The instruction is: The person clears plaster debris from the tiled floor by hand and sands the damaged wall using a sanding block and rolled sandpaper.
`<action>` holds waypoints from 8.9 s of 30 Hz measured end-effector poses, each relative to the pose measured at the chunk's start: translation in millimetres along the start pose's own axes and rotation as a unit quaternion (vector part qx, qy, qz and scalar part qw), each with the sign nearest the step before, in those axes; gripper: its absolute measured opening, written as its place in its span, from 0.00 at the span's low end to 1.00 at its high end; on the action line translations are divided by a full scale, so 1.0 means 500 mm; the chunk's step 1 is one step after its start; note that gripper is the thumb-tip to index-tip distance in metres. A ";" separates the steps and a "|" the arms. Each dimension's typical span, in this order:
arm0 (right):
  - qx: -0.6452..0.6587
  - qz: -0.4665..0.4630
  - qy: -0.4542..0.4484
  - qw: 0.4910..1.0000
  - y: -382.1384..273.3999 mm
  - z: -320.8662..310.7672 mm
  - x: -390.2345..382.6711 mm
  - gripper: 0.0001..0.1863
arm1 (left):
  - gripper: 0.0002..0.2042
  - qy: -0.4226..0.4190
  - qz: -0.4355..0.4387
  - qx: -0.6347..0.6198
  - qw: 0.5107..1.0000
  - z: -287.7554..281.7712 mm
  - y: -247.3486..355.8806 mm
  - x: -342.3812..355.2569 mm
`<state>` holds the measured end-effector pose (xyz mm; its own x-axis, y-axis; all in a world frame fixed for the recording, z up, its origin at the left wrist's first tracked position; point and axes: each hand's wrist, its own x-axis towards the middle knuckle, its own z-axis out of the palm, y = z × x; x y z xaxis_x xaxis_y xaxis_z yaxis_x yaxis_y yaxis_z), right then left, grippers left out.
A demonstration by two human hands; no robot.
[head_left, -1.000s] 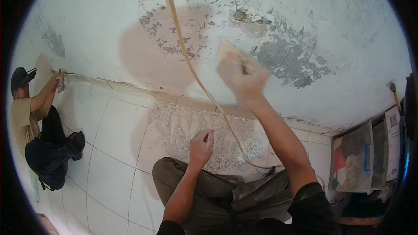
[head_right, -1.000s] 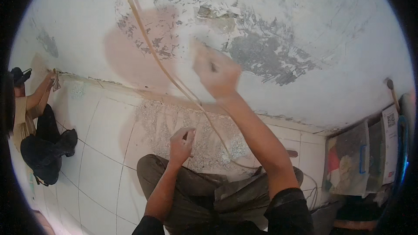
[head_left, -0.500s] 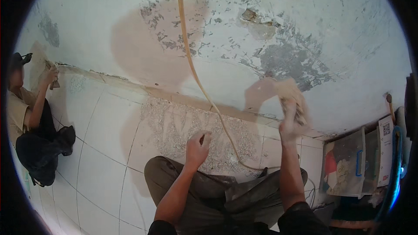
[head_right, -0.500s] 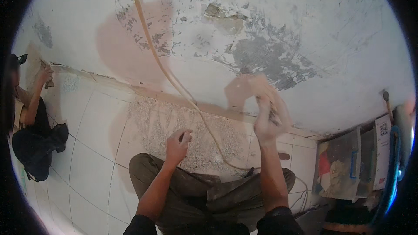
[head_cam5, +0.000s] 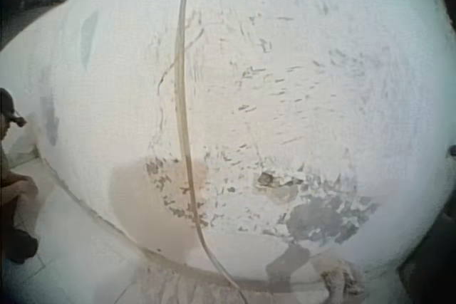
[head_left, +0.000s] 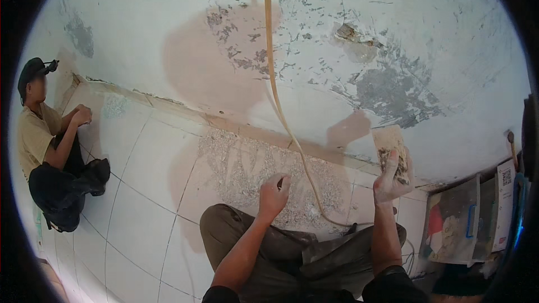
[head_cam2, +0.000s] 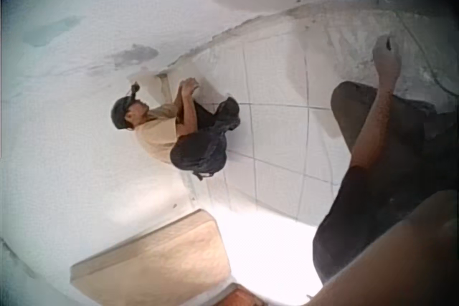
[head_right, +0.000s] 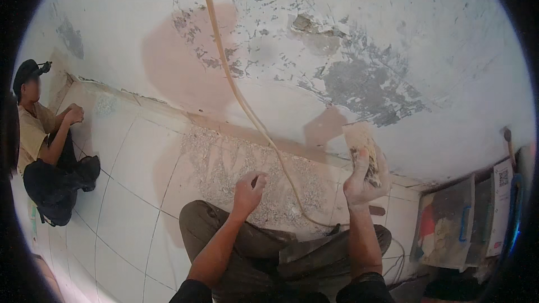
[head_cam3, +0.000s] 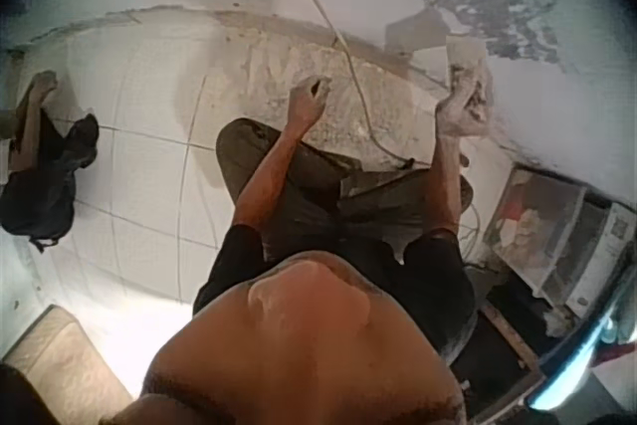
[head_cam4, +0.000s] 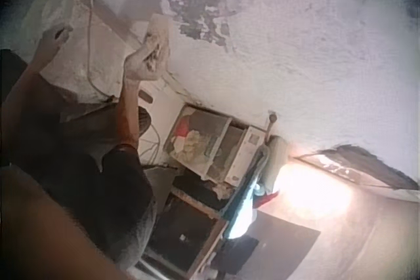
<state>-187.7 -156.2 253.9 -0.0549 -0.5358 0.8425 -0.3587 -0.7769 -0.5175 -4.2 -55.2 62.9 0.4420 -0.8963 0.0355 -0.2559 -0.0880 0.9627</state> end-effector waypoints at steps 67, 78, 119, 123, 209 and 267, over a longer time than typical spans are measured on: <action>0.009 -0.021 0.060 0.998 -0.042 0.057 0.011 0.08 | 0.12 -0.001 -0.022 -0.038 0.999 0.024 -0.044 0.017; 0.066 -0.020 -0.019 0.997 -0.030 0.285 -0.023 0.08 | 0.13 0.022 -0.052 -0.017 0.998 0.008 -0.074 0.025; 0.017 -0.083 -0.010 0.996 0.060 0.210 0.047 0.07 | 0.14 0.013 -0.049 -0.030 0.998 0.000 -0.063 0.032; 0.030 -0.114 0.015 0.993 0.017 0.187 0.033 0.06 | 0.14 0.027 -0.051 -0.033 0.998 -0.010 -0.064 0.032; 0.300 0.036 -0.058 0.952 0.011 0.233 0.019 0.07 | 0.18 -0.073 -0.035 0.077 0.994 0.019 -0.065 0.012; 0.064 -0.008 -0.099 0.993 -0.053 0.435 -0.037 0.10 | 0.18 0.018 -0.015 0.029 0.999 -0.011 -0.054 0.029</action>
<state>25.4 -197.7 219.7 0.1381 -0.5671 0.8120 -0.2364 -0.8150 -0.5290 13.7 -63.6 38.7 0.4802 -0.8770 0.0165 -0.2909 -0.1415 0.9462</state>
